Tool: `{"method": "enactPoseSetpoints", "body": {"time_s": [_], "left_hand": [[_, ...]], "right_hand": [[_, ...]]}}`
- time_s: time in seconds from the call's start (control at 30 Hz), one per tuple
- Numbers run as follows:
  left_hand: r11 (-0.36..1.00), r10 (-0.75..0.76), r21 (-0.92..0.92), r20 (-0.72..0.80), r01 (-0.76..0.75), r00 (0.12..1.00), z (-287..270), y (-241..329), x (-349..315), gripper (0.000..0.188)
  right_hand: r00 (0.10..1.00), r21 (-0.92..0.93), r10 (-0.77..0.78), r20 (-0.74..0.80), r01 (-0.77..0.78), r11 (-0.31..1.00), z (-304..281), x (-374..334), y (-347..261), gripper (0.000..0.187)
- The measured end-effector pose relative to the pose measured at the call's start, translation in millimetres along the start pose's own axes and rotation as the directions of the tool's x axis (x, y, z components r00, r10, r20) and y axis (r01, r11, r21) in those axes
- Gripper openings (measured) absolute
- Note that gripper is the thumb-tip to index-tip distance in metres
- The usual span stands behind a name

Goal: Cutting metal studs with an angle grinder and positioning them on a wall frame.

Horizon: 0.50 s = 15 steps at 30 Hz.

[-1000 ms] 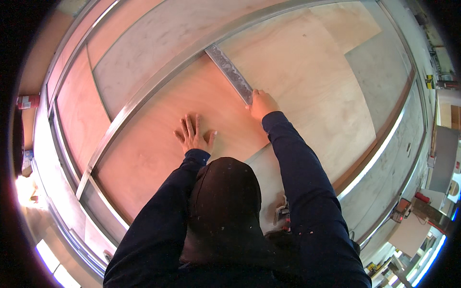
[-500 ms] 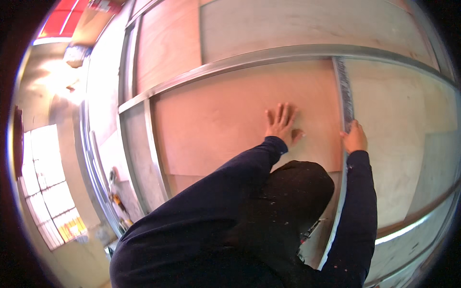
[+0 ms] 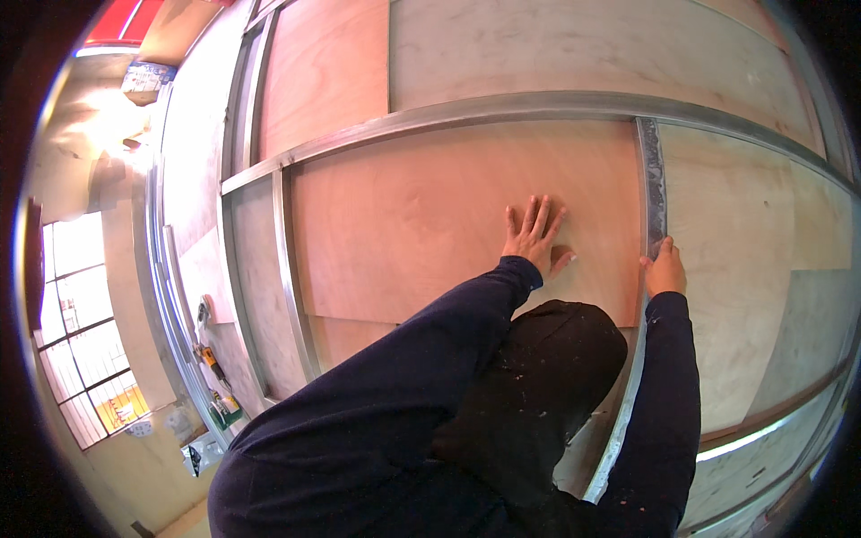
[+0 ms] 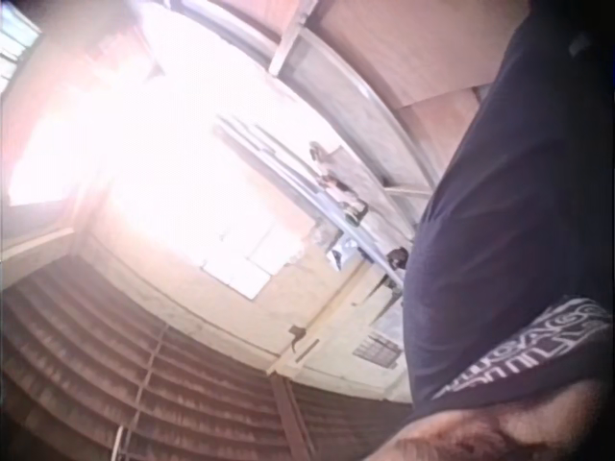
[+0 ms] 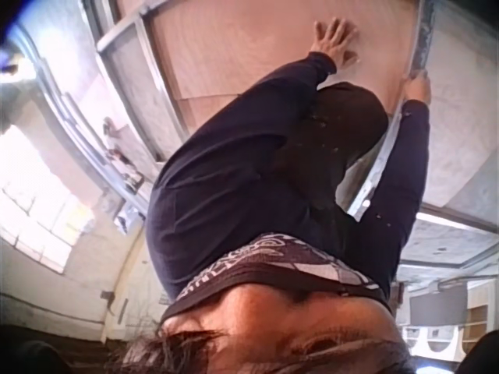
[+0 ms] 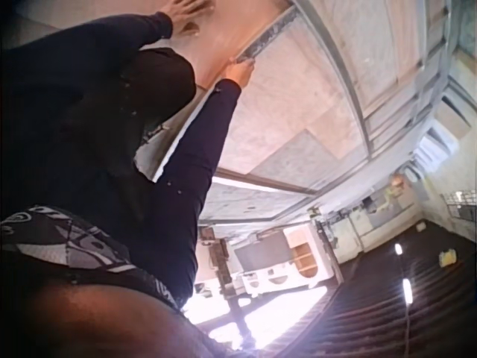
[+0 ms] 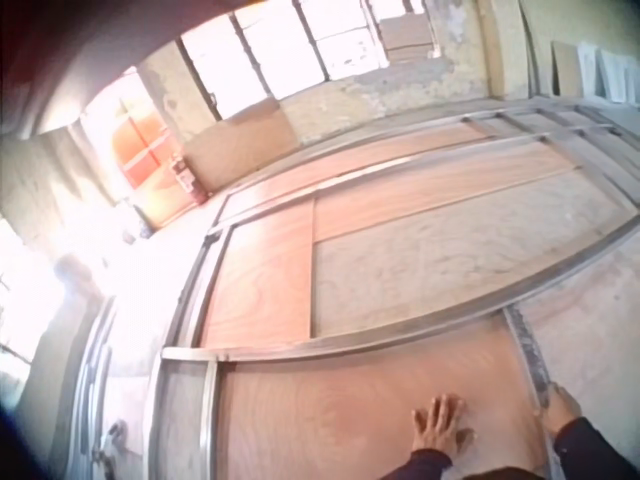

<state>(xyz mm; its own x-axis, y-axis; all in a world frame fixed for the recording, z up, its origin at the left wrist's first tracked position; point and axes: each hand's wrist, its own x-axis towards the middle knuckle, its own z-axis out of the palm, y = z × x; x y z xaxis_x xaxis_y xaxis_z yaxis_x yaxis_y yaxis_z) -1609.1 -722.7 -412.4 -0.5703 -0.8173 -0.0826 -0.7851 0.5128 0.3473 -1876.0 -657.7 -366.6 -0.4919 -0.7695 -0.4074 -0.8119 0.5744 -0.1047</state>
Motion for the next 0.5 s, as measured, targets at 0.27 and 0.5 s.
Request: {"method": "enactPoseSetpoints", "body": {"time_s": [0.27, 0.5], "left_hand": [[1.0, -0.004, 0.009, 0.023, 0.003, 1.0, 0.4, 0.2, 1.4, 0.086], [1.0, -0.019, 0.015, 0.067, 0.018, 0.998, -2.1, -0.1, 1.4, 0.086]], "right_hand": [[0.998, -0.036, 0.027, 0.061, -0.024, 0.999, -5.1, 1.5, -5.4, 0.059], [0.999, -0.028, 0.04, 0.036, -0.039, 0.999, -9.9, -1.2, -13.4, 0.043]]}}
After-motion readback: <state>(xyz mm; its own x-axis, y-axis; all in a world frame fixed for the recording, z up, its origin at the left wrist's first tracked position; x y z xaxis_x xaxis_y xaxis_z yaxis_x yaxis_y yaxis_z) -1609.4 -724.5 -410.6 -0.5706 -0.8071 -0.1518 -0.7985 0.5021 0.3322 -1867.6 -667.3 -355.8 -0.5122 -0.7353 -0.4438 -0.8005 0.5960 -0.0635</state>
